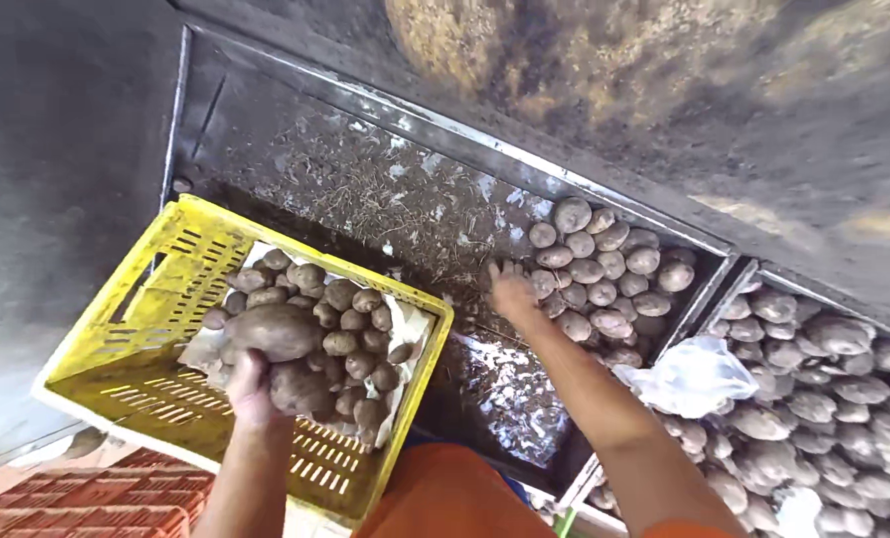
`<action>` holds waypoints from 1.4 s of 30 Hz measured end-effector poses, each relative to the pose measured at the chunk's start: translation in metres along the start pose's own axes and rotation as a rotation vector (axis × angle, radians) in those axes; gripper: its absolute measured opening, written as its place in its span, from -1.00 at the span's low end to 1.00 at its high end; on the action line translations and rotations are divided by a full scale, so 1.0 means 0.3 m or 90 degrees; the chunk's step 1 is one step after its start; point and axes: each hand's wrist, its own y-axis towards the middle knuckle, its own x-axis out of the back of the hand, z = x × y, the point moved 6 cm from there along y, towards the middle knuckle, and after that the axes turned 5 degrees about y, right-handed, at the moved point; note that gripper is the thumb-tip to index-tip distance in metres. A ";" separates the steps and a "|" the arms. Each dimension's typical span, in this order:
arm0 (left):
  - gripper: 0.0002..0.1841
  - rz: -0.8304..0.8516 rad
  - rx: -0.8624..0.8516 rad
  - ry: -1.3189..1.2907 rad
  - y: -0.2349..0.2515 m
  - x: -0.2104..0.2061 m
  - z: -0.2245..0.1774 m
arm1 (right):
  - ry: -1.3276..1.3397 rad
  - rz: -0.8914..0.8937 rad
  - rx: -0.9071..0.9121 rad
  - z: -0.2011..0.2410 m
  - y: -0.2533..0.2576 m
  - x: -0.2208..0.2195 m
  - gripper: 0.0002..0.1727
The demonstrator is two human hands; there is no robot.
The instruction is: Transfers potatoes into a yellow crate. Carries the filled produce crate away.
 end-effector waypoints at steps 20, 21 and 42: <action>-0.55 0.022 0.007 -0.050 -0.125 -0.066 0.032 | 0.688 0.086 0.258 0.338 -0.453 0.031 -0.38; -0.55 0.033 0.005 -0.050 -0.121 -0.073 0.023 | 0.554 0.027 0.234 0.337 -0.434 0.052 -0.36; -0.51 0.074 0.144 -0.054 -0.140 -0.138 0.230 | 0.352 -0.167 -0.176 -0.491 0.023 0.141 -0.35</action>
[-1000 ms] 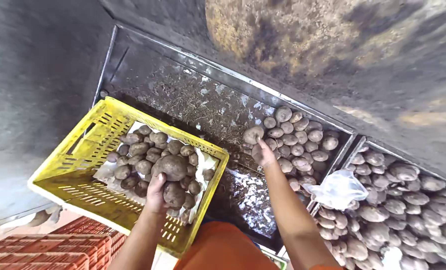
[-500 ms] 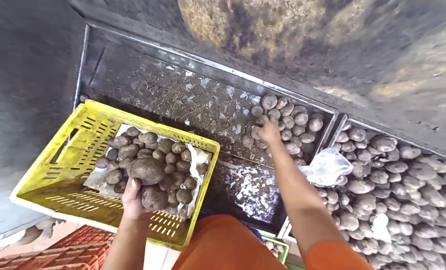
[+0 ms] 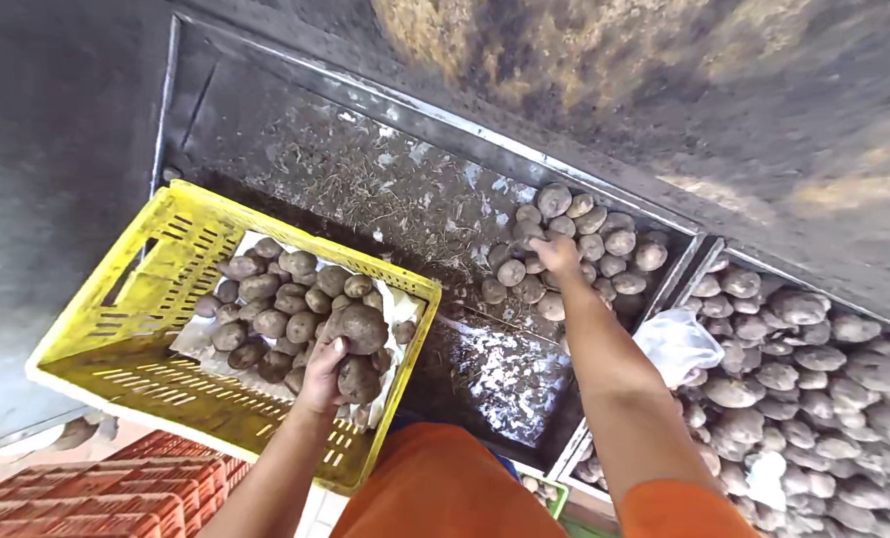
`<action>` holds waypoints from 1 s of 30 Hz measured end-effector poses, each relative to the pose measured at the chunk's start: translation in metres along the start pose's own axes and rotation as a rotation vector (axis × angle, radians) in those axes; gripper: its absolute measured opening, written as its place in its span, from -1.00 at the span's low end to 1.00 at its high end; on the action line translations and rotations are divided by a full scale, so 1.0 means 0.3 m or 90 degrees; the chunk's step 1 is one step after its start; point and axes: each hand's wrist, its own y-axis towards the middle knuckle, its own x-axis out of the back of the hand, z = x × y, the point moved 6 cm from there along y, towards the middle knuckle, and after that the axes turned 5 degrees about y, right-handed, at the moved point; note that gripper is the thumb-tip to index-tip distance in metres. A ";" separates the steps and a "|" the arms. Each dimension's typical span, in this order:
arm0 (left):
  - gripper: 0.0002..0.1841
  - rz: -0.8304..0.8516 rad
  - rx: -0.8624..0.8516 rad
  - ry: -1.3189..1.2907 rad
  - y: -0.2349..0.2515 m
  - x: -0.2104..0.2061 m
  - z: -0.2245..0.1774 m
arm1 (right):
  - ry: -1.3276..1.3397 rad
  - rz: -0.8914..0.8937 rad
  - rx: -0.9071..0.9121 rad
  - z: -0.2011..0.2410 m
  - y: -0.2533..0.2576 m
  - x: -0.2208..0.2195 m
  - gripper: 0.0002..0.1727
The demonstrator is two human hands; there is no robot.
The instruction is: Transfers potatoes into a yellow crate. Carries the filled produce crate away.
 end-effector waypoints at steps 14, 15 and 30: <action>-0.52 0.047 -0.139 0.010 -0.070 0.037 -0.302 | 0.050 0.113 0.273 0.423 -0.555 -0.254 -0.44; -0.51 0.045 -0.137 0.021 -0.095 0.069 -0.302 | 0.021 0.051 0.244 0.344 -0.472 -0.192 -0.40; -0.45 -0.105 -0.137 0.007 -0.296 0.311 -0.330 | -0.333 0.054 0.238 0.164 -0.408 -0.263 0.07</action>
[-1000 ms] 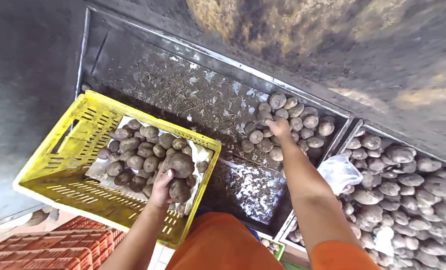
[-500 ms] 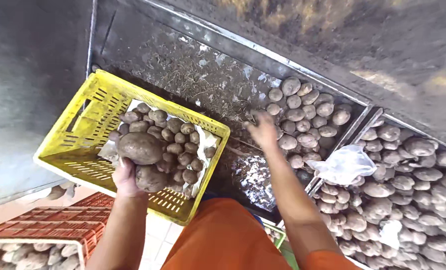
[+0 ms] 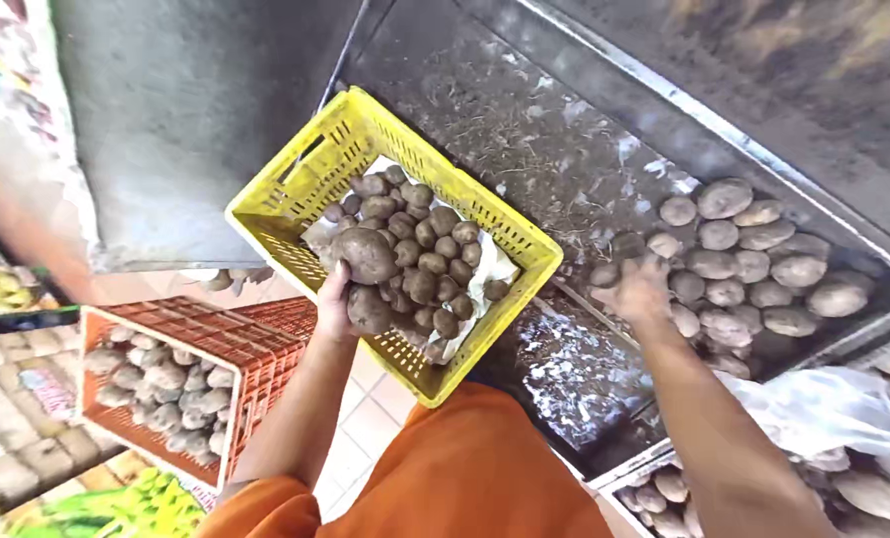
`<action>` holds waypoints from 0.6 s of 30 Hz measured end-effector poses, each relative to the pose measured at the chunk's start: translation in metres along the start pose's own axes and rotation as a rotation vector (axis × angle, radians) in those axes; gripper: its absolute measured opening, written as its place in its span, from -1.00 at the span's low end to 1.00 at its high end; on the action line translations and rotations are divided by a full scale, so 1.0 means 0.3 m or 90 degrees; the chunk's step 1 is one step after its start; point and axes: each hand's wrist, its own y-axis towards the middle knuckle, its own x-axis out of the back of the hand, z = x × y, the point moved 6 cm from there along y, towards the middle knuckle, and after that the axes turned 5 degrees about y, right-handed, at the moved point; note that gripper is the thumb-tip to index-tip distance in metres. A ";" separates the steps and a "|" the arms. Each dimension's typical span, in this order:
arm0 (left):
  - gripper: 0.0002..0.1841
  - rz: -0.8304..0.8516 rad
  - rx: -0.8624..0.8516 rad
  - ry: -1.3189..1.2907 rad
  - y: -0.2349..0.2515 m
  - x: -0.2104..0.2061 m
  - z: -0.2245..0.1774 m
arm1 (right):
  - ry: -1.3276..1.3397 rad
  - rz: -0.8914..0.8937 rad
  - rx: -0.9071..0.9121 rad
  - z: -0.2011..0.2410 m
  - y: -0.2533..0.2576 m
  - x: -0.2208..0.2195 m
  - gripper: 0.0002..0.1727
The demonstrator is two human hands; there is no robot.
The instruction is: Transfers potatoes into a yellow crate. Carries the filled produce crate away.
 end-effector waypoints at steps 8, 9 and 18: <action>-0.43 -0.070 -0.001 -0.020 -0.066 0.107 0.007 | 0.551 -0.014 0.309 0.453 -0.354 0.132 0.04; -0.46 -0.086 0.002 0.010 -0.060 0.086 0.011 | 0.504 0.054 0.321 0.536 -0.365 0.127 0.00; -0.50 0.035 0.078 0.017 -0.072 -0.072 0.201 | 0.288 -0.182 -0.087 -0.174 -0.012 0.126 -0.47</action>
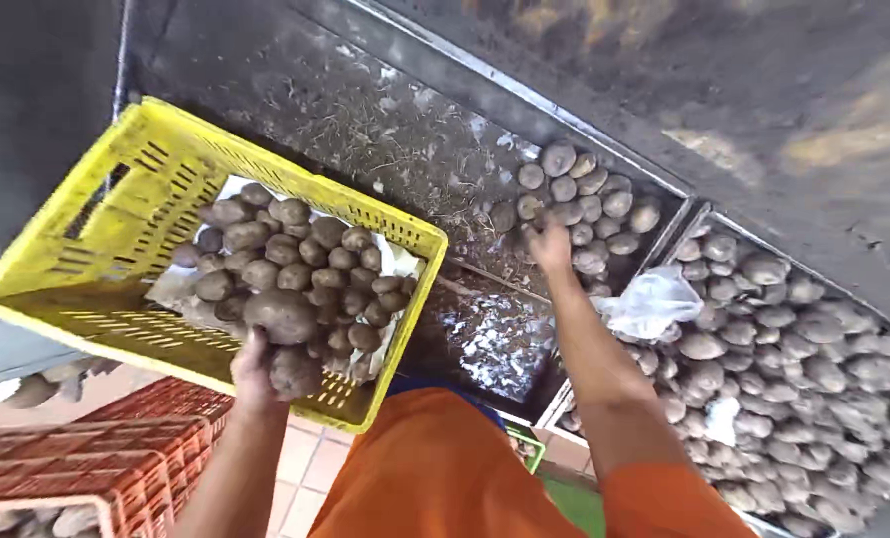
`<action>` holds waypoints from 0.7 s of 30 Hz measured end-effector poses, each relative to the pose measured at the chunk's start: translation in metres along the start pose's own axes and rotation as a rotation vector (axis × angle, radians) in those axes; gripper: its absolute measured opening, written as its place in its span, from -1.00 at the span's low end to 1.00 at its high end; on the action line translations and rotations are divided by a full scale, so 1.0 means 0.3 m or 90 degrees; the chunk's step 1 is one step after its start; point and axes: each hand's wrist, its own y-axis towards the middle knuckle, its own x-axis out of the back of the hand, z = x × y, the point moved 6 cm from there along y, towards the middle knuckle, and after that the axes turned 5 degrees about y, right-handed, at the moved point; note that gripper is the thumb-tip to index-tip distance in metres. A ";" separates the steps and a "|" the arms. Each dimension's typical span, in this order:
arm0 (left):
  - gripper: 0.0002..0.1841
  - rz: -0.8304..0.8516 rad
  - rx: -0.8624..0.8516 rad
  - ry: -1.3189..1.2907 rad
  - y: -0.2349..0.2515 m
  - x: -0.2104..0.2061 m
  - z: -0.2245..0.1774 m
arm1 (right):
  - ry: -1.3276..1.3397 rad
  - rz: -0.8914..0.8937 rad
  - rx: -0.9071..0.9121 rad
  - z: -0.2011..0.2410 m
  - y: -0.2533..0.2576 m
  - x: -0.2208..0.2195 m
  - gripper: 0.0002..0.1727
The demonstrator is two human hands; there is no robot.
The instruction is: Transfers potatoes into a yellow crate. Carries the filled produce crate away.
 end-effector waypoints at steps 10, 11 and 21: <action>-0.44 0.073 0.155 -0.052 0.078 -0.206 0.197 | -0.204 0.237 -0.099 0.021 0.248 -0.178 0.09; -0.45 0.072 0.161 -0.047 0.091 -0.209 0.205 | -0.231 0.265 -0.069 0.047 0.241 -0.200 0.13; -0.50 0.098 0.196 -0.052 0.186 -0.299 0.275 | 0.112 0.017 -0.054 -0.062 0.397 0.033 -0.28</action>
